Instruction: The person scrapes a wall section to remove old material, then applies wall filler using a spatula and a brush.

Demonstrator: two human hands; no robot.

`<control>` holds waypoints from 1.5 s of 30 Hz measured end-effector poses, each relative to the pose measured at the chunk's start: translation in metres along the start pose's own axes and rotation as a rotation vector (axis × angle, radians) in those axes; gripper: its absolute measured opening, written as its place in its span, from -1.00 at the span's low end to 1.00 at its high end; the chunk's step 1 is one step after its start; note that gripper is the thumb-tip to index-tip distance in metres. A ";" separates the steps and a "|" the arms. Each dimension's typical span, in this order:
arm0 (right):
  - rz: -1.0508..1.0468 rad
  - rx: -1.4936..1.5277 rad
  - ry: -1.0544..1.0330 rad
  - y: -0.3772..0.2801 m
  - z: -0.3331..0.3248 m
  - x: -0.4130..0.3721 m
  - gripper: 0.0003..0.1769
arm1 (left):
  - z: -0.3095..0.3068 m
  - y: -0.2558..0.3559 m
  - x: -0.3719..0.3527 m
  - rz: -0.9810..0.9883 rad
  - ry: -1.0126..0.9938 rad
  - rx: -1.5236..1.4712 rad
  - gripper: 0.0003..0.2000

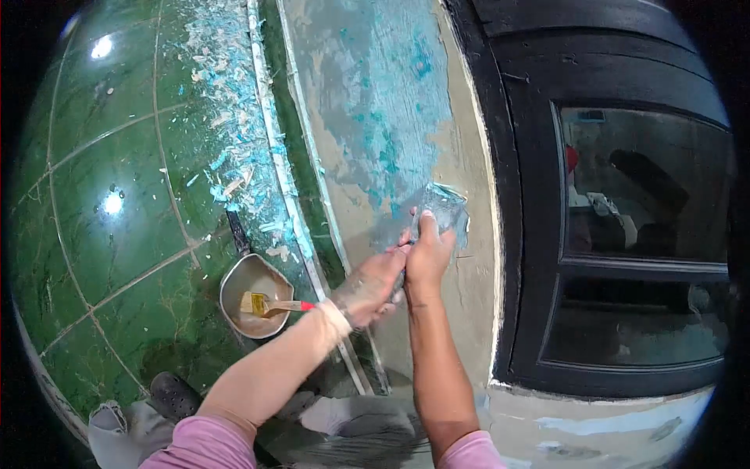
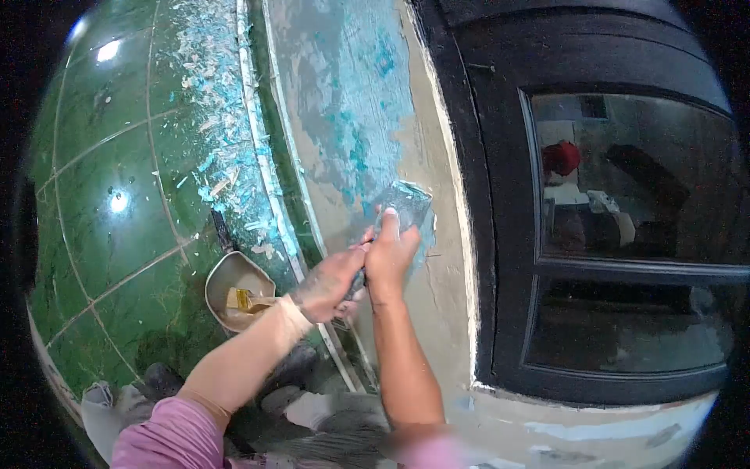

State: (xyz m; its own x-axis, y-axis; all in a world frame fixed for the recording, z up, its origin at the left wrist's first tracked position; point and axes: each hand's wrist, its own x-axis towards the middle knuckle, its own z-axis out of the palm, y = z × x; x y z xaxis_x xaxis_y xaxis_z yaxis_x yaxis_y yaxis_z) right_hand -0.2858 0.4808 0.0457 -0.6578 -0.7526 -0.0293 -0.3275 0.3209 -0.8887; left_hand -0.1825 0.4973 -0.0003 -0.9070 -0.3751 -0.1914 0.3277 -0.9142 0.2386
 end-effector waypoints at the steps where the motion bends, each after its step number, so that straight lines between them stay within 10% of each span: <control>1: 0.000 -0.026 0.011 0.002 -0.004 -0.002 -0.71 | -0.006 -0.005 0.005 -0.012 -0.021 0.015 -0.55; 45: -0.088 -0.133 -0.035 -0.030 0.022 0.019 -0.79 | -0.003 0.016 0.015 0.082 -0.023 -0.109 -0.58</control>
State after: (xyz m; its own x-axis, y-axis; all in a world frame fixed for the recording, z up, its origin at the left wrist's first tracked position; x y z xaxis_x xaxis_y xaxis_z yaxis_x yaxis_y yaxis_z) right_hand -0.2736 0.4438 0.0616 -0.5997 -0.7997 0.0283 -0.4712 0.3244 -0.8202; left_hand -0.1901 0.4765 -0.0018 -0.8814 -0.4467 -0.1536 0.4266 -0.8924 0.1471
